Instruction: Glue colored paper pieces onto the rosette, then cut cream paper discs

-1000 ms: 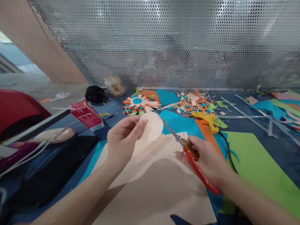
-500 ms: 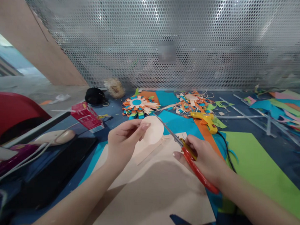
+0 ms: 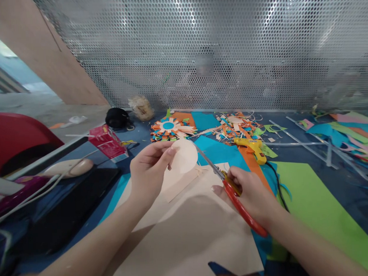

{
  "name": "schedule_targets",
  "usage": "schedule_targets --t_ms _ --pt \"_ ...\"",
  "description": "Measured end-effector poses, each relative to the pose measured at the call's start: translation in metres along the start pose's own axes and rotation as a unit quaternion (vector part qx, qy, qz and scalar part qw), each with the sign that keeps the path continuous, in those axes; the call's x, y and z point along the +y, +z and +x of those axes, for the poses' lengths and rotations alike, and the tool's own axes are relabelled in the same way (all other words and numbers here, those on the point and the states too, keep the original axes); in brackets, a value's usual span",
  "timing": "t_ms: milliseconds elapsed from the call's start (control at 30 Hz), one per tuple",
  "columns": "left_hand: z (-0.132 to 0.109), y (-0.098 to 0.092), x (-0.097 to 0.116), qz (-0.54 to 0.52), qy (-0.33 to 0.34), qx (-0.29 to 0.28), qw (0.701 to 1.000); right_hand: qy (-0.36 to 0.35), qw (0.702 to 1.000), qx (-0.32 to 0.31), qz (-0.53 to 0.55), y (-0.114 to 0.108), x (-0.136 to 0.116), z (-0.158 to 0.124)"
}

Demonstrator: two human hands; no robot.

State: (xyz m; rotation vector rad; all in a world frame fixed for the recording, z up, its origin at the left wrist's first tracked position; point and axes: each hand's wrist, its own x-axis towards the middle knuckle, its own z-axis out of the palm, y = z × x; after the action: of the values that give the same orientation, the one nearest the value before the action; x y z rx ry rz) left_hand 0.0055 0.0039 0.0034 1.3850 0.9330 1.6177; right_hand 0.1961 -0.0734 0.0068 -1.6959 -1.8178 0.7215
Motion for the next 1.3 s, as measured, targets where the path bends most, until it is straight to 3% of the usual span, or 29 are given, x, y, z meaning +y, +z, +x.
schedule_targets --t_ms 367,867,1167,1300 --pt "-0.0019 -0.0026 -0.0024 0.039 0.021 -0.016 0.999 -0.001 1.0 -0.003 0.006 0.0013 0.0025 0.0016" --pt "0.0032 -0.0022 -0.0017 0.073 0.058 0.019 0.995 0.004 1.0 -0.005 0.006 0.0014 0.0014 0.0013" --pt "-0.0019 -0.0039 0.0008 0.103 0.075 -0.015 0.992 0.001 1.0 -0.008 -0.013 0.0001 0.0013 0.0011" --pt "-0.0014 -0.0036 0.0002 0.108 0.072 0.007 0.992 0.0 1.0 -0.007 -0.003 -0.0004 -0.0004 -0.0002"
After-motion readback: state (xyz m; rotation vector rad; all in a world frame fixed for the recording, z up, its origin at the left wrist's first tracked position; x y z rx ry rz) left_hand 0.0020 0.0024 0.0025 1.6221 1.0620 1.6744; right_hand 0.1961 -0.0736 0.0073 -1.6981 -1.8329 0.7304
